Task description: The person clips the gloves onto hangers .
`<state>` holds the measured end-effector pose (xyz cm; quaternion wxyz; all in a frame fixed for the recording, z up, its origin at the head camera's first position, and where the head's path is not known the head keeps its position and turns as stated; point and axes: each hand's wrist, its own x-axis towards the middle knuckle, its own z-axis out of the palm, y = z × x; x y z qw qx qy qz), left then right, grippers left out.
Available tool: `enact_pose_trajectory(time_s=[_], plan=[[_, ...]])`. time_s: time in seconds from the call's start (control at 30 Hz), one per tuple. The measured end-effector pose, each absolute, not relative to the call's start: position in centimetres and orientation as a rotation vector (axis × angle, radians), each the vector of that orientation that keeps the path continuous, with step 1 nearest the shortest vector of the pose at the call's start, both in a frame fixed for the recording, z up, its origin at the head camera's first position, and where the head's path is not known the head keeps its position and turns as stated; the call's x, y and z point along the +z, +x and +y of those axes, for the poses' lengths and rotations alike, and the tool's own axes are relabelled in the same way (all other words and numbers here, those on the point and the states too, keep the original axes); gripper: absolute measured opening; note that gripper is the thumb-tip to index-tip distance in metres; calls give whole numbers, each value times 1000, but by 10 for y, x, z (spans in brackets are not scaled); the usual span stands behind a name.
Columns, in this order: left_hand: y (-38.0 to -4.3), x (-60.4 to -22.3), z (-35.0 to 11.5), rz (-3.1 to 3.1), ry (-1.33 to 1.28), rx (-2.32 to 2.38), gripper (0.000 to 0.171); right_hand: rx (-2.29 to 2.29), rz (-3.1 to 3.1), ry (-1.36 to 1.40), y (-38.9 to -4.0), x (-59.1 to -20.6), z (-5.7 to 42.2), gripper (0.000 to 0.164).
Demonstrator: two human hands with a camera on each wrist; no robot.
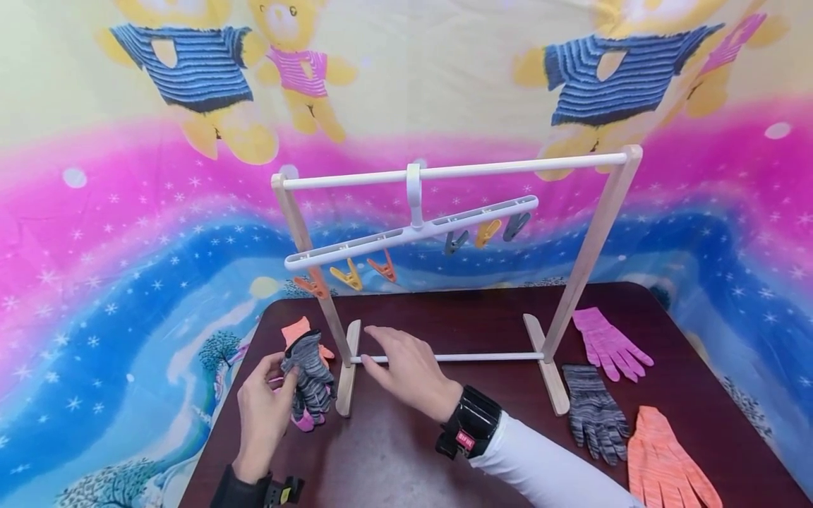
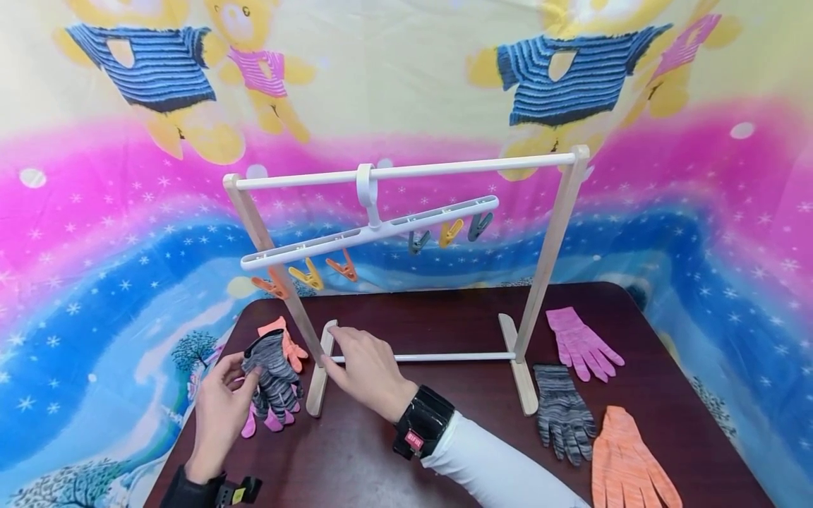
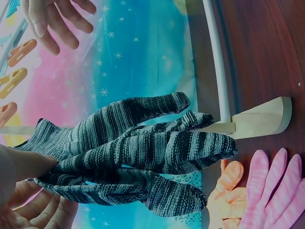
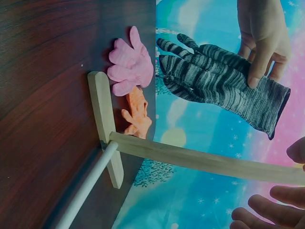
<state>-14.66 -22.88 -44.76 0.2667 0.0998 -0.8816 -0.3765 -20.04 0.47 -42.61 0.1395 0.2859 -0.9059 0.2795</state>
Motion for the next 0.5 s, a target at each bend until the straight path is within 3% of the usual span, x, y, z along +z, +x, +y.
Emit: enact_pose_trajectory(time_s=[0.27, 0.5], plan=[[-148, -444, -229, -2355, 229, -1010, 29, 863, -2576, 853, -202, -414, -3, 49], [-149, -438, -229, -2332, 219, -1017, 28, 929, -2602, 872, -203, -403, -11, 60]])
